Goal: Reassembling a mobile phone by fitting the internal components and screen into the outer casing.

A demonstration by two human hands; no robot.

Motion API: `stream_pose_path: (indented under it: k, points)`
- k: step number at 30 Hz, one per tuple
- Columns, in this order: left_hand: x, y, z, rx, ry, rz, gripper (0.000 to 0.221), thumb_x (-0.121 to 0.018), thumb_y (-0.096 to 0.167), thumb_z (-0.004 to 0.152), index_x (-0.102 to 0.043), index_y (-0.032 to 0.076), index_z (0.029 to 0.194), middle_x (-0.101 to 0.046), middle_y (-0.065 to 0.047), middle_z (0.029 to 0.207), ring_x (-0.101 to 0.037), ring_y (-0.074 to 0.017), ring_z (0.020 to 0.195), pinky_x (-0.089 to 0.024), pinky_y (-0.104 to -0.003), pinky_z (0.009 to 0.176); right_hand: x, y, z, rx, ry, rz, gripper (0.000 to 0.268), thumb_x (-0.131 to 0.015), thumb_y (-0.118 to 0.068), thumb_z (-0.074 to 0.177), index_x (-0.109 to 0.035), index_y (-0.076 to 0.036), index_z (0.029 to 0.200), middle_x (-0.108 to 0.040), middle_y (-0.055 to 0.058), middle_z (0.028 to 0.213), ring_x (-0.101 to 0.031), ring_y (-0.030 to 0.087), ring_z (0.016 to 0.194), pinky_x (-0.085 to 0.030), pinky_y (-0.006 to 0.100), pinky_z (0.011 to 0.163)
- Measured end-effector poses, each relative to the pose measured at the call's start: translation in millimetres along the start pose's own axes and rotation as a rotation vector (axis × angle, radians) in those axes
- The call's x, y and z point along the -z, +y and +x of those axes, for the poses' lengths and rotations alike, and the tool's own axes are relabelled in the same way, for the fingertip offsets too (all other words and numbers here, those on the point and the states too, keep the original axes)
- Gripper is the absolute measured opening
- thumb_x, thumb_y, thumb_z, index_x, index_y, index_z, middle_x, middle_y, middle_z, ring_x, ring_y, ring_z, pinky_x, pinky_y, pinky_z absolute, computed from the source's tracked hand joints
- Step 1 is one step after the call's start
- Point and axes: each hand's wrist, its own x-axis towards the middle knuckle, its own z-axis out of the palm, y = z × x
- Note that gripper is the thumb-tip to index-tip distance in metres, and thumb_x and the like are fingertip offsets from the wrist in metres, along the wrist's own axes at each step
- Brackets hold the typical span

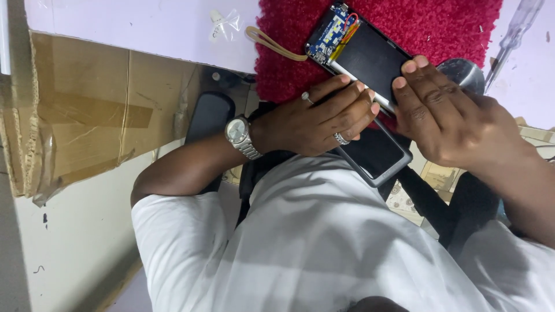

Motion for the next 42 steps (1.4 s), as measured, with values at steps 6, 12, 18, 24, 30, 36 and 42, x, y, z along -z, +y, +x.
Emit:
stream_pose_path:
  k: [6,12,18,24,30,36,42]
  points:
    - [-1.1,0.3,0.3,0.003,-0.005,-0.019,0.042,-0.045,0.037,0.127,-0.065,0.005,0.145,-0.066,-0.011,0.138,-0.062,-0.0290,0.131,-0.048,-0.045,0.118,-0.5,-1.1,-1.1,0.007,-0.015,-0.016,0.034,-0.073,-0.031,0.115,-0.078,0.000,0.128,-0.086,0.017,0.126,-0.089,0.023,0.108,-0.066,0.025,0.079]
    - [-0.2,1.0,-0.3,0.001,-0.004,0.004,0.043,-0.045,0.037,0.127,-0.065,0.004,0.145,-0.066,-0.012,0.138,-0.061,-0.0291,0.131,-0.049,-0.045,0.118,0.3,-0.8,-0.5,0.036,-0.022,-0.047,0.036,-0.073,-0.032,0.115,-0.077,0.001,0.131,-0.086,0.015,0.127,-0.089,0.022,0.110,-0.065,0.024,0.077]
    - [-0.4,1.0,0.0,0.002,-0.006,0.012,0.043,-0.044,0.037,0.127,-0.065,0.004,0.144,-0.067,-0.011,0.137,-0.063,-0.0278,0.130,-0.049,-0.044,0.118,1.6,0.3,2.2,0.062,-0.022,-0.071,0.036,-0.072,-0.030,0.115,-0.078,0.002,0.130,-0.086,0.015,0.125,-0.089,0.023,0.108,-0.065,0.025,0.077]
    - [-0.9,1.6,-0.9,-0.003,-0.019,0.024,0.043,-0.047,0.039,0.127,-0.064,0.005,0.145,-0.067,-0.012,0.138,-0.062,-0.0284,0.131,-0.048,-0.045,0.118,1.2,-1.5,4.3,0.060,-0.010,-0.077,0.028,-0.073,-0.021,0.113,-0.078,0.003,0.127,-0.085,0.017,0.124,-0.088,0.025,0.109,-0.069,0.027,0.082]
    - [-0.9,1.1,-0.4,-0.002,-0.017,0.026,0.042,-0.047,0.041,0.127,-0.066,0.006,0.144,-0.067,-0.011,0.138,-0.060,-0.0285,0.132,-0.047,-0.045,0.120,1.9,0.1,6.2,0.061,0.005,-0.078,0.026,-0.073,-0.019,0.113,-0.079,0.003,0.125,-0.085,0.016,0.120,-0.088,0.024,0.106,-0.068,0.026,0.080]
    - [-2.5,1.7,-0.3,0.016,-0.004,-0.012,0.042,-0.050,0.040,0.126,-0.068,0.007,0.142,-0.067,-0.011,0.137,-0.062,-0.0285,0.131,-0.048,-0.045,0.119,-0.3,1.1,3.8,0.044,0.011,-0.023,0.030,-0.074,-0.024,0.112,-0.079,0.003,0.124,-0.085,0.018,0.123,-0.088,0.027,0.111,-0.069,0.028,0.086]
    - [11.2,2.5,0.1,0.039,-0.056,-0.138,0.042,-0.054,0.037,0.125,-0.063,0.001,0.145,-0.064,-0.018,0.144,-0.058,-0.0351,0.137,-0.047,-0.051,0.122,6.3,-2.0,-2.5,-0.191,0.002,0.263,0.033,-0.081,-0.029,0.114,-0.078,0.002,0.127,-0.086,0.016,0.126,-0.087,0.025,0.113,-0.066,0.030,0.095]
